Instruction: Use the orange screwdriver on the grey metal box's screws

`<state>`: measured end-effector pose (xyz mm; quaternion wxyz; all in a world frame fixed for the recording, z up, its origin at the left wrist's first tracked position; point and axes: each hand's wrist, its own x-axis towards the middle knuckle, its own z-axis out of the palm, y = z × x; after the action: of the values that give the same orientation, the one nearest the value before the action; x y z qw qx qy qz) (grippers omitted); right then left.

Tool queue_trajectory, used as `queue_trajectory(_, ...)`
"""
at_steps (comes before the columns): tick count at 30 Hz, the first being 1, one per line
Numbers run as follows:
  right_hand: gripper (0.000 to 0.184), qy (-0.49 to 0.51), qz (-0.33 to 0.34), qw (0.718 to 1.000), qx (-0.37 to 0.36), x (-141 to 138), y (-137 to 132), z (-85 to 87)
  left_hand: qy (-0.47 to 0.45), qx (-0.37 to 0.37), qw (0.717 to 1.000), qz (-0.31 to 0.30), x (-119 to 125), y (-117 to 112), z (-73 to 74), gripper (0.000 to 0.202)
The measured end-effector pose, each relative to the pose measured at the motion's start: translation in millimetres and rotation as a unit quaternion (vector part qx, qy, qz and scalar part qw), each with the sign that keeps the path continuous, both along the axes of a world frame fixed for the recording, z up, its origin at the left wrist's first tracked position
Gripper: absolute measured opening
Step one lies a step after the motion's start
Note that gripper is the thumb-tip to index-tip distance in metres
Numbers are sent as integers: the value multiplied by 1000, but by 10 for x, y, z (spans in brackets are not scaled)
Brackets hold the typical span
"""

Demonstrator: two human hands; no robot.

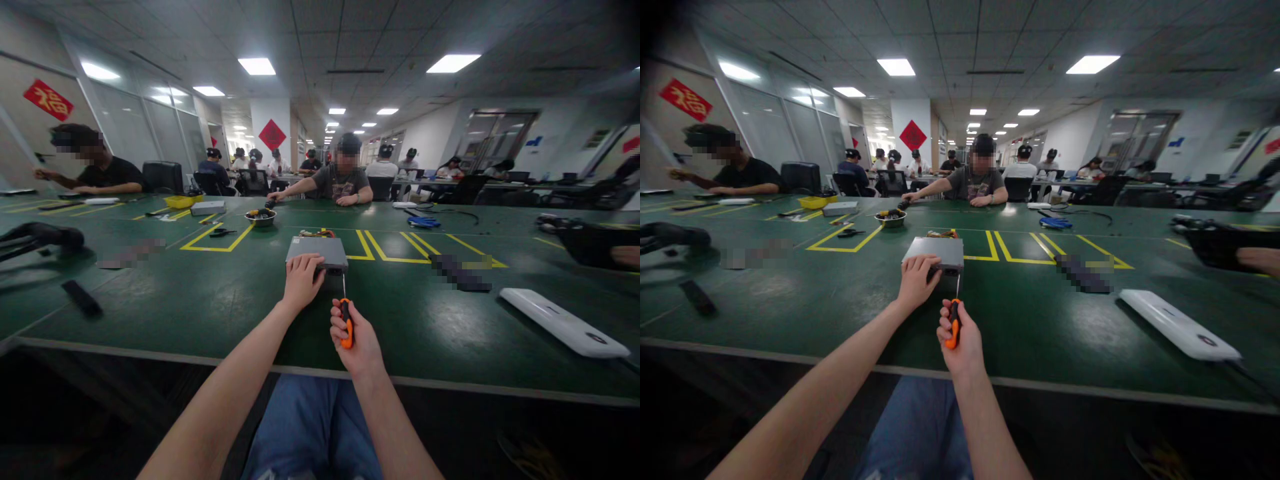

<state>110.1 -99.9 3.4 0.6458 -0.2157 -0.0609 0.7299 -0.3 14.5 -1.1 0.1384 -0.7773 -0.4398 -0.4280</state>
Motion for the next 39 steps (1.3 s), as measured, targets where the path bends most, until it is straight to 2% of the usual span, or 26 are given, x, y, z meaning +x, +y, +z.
queue_trajectory(6, 21, -11, -20, 1000, -8, -11, 36, -31, -4, 7, 1000, 2, 0, 2, -5, 23)
queue_trajectory(15, 31, -9, 15, 1000, -3, 13, 10, 10, -3, 5, 1000, 0, 4, 1, -3, 23)
queue_trajectory(21, 26, -16, -11, 1000, -12, -1, 36, -20, -2, 6, 1000, -1, 2, 1, 0, 23)
queue_trajectory(27, 31, -17, 5, 1000, -5, -4, 29, -21, -4, 7, 1000, -4, 3, 7, -9, 23)
queue_trajectory(34, 18, -17, -12, 1000, -10, -6, 46, -39, -6, 8, 1000, -1, 2, 7, -8, 23)
queue_trajectory(39, 26, -6, -1, 1000, -11, -1, 15, 0, -4, 6, 1000, -1, 5, 12, -8, 23)
